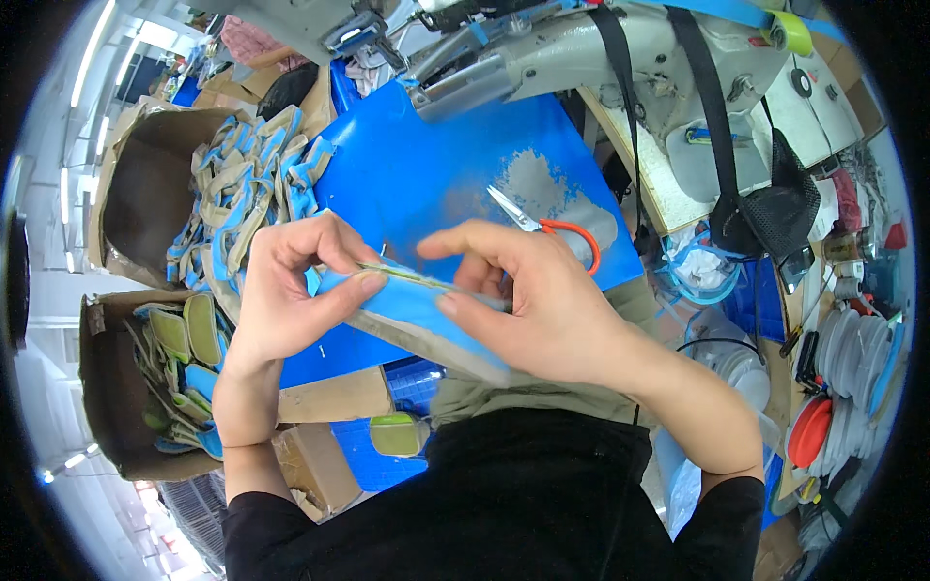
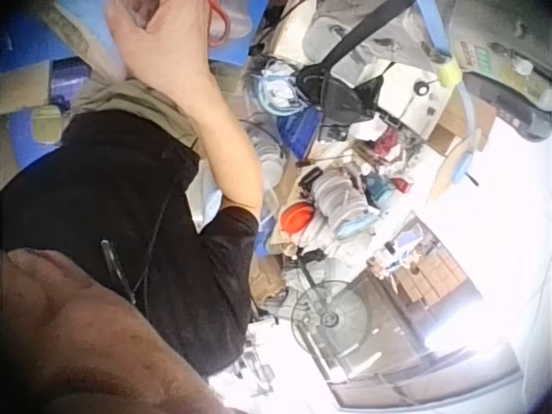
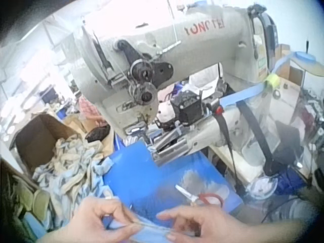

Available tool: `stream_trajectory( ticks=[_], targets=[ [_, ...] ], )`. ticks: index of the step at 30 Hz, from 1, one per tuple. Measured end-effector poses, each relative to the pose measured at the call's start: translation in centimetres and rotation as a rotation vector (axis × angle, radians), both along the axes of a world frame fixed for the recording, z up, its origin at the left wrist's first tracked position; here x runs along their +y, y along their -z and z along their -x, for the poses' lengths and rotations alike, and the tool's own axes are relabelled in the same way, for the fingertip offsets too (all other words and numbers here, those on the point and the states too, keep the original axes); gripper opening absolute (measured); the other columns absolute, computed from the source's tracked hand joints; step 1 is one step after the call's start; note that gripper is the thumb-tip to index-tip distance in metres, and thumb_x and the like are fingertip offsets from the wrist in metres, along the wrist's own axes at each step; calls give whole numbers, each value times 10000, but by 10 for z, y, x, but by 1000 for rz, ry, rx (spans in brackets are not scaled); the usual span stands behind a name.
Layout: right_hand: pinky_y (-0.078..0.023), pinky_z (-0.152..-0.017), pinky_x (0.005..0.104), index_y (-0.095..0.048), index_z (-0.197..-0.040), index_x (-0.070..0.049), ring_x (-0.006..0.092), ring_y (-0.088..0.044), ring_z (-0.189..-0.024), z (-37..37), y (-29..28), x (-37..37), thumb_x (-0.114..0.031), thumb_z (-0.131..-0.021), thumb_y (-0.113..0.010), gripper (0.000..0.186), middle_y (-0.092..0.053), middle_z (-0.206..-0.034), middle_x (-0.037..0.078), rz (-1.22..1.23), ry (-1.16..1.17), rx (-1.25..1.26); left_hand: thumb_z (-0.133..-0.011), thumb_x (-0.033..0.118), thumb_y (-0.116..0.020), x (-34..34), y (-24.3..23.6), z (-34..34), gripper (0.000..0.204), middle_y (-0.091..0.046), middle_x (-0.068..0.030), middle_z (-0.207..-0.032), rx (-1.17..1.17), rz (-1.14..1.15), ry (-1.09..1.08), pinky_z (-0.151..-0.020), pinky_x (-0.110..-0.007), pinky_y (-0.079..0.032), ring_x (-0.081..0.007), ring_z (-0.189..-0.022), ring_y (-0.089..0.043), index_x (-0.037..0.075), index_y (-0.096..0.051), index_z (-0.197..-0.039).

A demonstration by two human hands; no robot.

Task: The person sews the edges of small fabric pouches using a sewing machine. They pick up pouches from a pile, align the edges, and guide them through the machine. The person also uses scissors to trim threads and inspects the finished pouches.

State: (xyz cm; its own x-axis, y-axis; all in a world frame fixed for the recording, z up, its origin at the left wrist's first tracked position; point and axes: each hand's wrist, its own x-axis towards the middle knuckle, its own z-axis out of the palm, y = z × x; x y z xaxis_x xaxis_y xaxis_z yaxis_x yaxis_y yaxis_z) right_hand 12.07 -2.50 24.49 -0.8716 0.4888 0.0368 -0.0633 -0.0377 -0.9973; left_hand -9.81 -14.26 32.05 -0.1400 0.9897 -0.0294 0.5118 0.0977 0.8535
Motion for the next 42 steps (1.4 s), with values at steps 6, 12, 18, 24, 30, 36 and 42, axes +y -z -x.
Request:
stream_trajectory(
  ticks=[6,12,18,24,30,36,42],
  targets=[
    [-471,-665,223,-711,-1223,-7,33,-604,-751,1,-21,16,-54,-951,-703,276,-716,-858,9,246,-175,-70,-808,-5,-831,46,-23,22,266,-733,-83,-850,-59,156,209,-751,-272,-530,-119,-814,-693,36,-583,-723],
    [-530,-748,215,-707,-1205,12,50,-669,-834,19,-13,27,-71,-956,-730,264,-748,-959,32,507,-86,33,-788,18,-871,93,-24,53,279,-728,-58,-854,-149,264,278,-770,-264,-524,-109,-857,-688,56,-596,-763],
    [-526,-764,232,-700,-1206,29,53,-662,-845,52,-5,44,-42,-949,-720,266,-750,-986,50,656,26,135,-836,167,-867,131,-17,94,233,-755,-67,-909,-24,301,266,-808,-303,-549,-130,-879,-682,3,-736,-938],
    [-541,-781,251,-693,-1203,48,81,-678,-861,73,-6,57,-38,-945,-719,273,-746,-1011,80,727,178,191,-753,100,-925,164,-14,108,379,-722,-37,-994,4,97,181,-792,-297,-547,-151,-885,-667,55,-732,-1076],
    [-556,-787,256,-687,-1206,58,97,-689,-874,80,-11,59,-49,-948,-716,281,-742,-1021,93,758,219,226,-907,51,-740,174,12,148,403,-698,-127,-1222,-438,91,204,-956,-388,-596,-230,-1060,-707,55,-636,-1297],
    [-540,-779,250,-688,-1195,59,89,-676,-875,85,-15,53,-68,-950,-721,278,-736,-1016,88,808,265,267,-1003,249,-597,174,7,151,356,-710,-186,-1205,-772,5,197,-904,-467,-613,-285,-1050,-715,36,-639,-1285],
    [-545,-795,260,-689,-1167,54,103,-677,-893,89,-16,52,-77,-954,-721,252,-728,-1028,93,866,295,263,-993,259,-609,178,-1,149,347,-713,-176,-1178,-934,58,117,-890,-449,-604,-275,-1003,-712,34,-653,-1253]
  ],
)
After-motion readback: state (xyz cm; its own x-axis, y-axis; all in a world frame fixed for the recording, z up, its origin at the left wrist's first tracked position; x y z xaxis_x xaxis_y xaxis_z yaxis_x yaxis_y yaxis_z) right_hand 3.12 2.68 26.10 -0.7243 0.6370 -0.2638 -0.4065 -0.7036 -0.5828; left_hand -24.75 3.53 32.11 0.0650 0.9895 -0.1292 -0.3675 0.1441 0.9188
